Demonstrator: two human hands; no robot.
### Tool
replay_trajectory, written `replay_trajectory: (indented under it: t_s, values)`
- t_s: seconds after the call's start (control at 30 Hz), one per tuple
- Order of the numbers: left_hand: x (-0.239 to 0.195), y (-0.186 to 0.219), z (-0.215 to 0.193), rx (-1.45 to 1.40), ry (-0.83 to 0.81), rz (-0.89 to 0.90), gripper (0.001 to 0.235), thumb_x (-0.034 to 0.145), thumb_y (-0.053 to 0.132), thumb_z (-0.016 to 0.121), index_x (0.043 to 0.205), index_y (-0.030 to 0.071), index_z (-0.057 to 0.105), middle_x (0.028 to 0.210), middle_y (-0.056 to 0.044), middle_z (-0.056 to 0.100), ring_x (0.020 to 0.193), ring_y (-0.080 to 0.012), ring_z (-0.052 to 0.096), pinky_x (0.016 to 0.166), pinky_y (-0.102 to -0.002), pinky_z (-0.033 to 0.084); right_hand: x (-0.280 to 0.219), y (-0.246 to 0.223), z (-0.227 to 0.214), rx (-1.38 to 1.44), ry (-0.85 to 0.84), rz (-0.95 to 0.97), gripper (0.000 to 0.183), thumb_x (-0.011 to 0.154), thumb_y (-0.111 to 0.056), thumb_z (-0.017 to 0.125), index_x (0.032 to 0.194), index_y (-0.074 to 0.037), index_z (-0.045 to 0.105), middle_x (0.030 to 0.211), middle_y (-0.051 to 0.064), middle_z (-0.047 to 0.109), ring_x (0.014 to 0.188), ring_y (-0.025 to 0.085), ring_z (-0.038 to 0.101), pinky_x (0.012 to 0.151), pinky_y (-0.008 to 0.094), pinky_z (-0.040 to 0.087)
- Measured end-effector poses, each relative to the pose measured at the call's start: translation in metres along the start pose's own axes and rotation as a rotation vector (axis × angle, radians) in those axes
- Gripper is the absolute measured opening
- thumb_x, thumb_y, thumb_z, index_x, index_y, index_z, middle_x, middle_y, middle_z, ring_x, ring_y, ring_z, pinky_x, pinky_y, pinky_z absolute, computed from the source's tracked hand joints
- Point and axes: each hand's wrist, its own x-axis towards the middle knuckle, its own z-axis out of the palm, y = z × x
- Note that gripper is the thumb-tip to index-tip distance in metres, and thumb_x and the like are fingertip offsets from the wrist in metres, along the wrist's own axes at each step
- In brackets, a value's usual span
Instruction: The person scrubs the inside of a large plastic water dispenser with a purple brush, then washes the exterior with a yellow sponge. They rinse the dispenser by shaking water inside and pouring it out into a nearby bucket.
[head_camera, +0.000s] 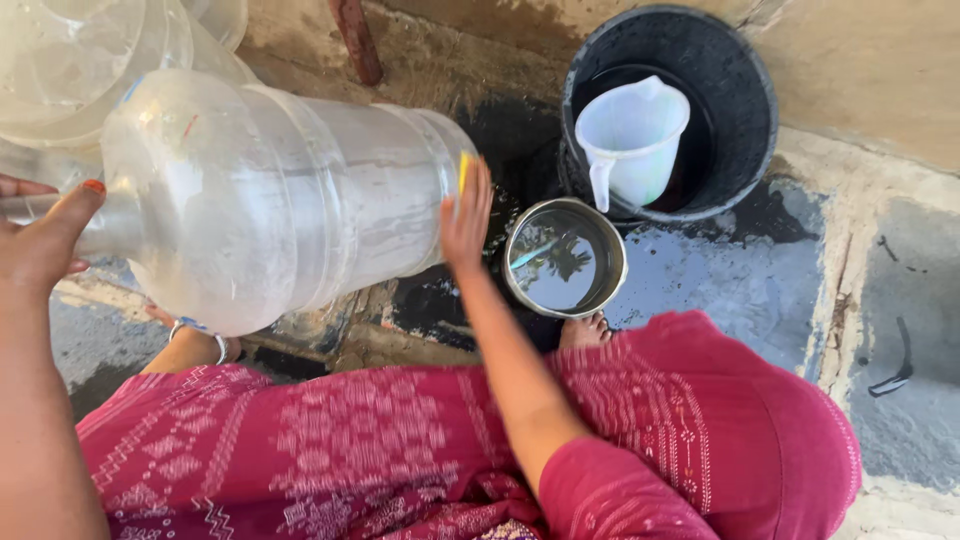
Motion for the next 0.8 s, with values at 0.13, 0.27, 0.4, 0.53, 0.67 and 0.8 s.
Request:
replay_trajectory:
  t_s: [0.13, 0.27, 0.4, 0.53, 0.67, 0.8]
  values:
    - [0.010, 0.001, -0.002, 0.085, -0.069, 0.008, 0.058, 0.099, 0.051, 0.085, 0.124, 0.005, 0.060, 0.101, -0.021, 0.071, 0.071, -0.0287, 0.071, 0.050, -0.033, 0.055, -0.048, -0.015, -0.011, 0.064, 0.007, -0.043, 0.075, 0.110, -0.048, 0.037, 0.162, 0.003, 0.022, 0.167, 0.025, 0.026, 0.155, 0.044, 0.024, 0.127, 0.055, 0.018]
    - [0.010, 0.009, -0.008, 0.038, -0.108, 0.154, 0.056, 0.099, 0.046, 0.081, 0.124, 0.001, 0.058, 0.105, -0.019, 0.069, 0.078, -0.0240, 0.070, 0.051, -0.033, 0.055, 0.011, 0.015, -0.005, 0.043, -0.134, 0.054, 0.069, 0.111, -0.048, 0.031, 0.164, -0.004, 0.029, 0.169, 0.024, 0.028, 0.156, 0.045, 0.025, 0.129, 0.056, 0.019]
    - [0.000, -0.002, -0.013, 0.115, -0.063, 0.128, 0.055, 0.096, 0.046, 0.082, 0.122, 0.003, 0.061, 0.107, -0.018, 0.067, 0.075, -0.0278, 0.069, 0.051, -0.034, 0.054, 0.038, 0.023, -0.003, 0.041, -0.336, 0.135, 0.071, 0.106, -0.053, 0.026, 0.164, -0.013, 0.037, 0.170, 0.021, 0.031, 0.157, 0.045, 0.025, 0.128, 0.058, 0.015]
    - [0.021, -0.002, 0.003, 0.141, -0.044, -0.009, 0.050, 0.101, 0.048, 0.079, 0.112, 0.003, 0.060, 0.101, -0.016, 0.071, 0.082, -0.0265, 0.071, 0.054, -0.034, 0.054, -0.014, -0.015, -0.014, 0.024, -0.047, 0.009, 0.077, 0.108, -0.061, 0.027, 0.165, -0.010, 0.026, 0.170, 0.023, 0.025, 0.159, 0.044, 0.022, 0.130, 0.056, 0.016]
    - [0.020, -0.001, 0.003, 0.193, -0.021, 0.092, 0.048, 0.101, 0.048, 0.078, 0.119, 0.006, 0.061, 0.102, -0.015, 0.070, 0.078, -0.0254, 0.070, 0.049, -0.036, 0.054, -0.057, -0.035, -0.018, 0.073, -0.006, 0.017, 0.083, 0.109, -0.064, 0.033, 0.165, -0.004, 0.021, 0.170, 0.027, 0.016, 0.158, 0.047, 0.014, 0.128, 0.057, 0.013]
    - [0.008, 0.008, -0.007, 0.194, -0.070, 0.182, 0.047, 0.103, 0.043, 0.079, 0.117, 0.001, 0.063, 0.103, -0.016, 0.071, 0.084, -0.0252, 0.072, 0.055, -0.036, 0.057, 0.015, -0.011, -0.017, 0.059, -0.135, -0.014, 0.077, 0.109, -0.062, 0.028, 0.162, -0.007, 0.033, 0.168, 0.020, 0.033, 0.158, 0.044, 0.027, 0.131, 0.054, 0.017]
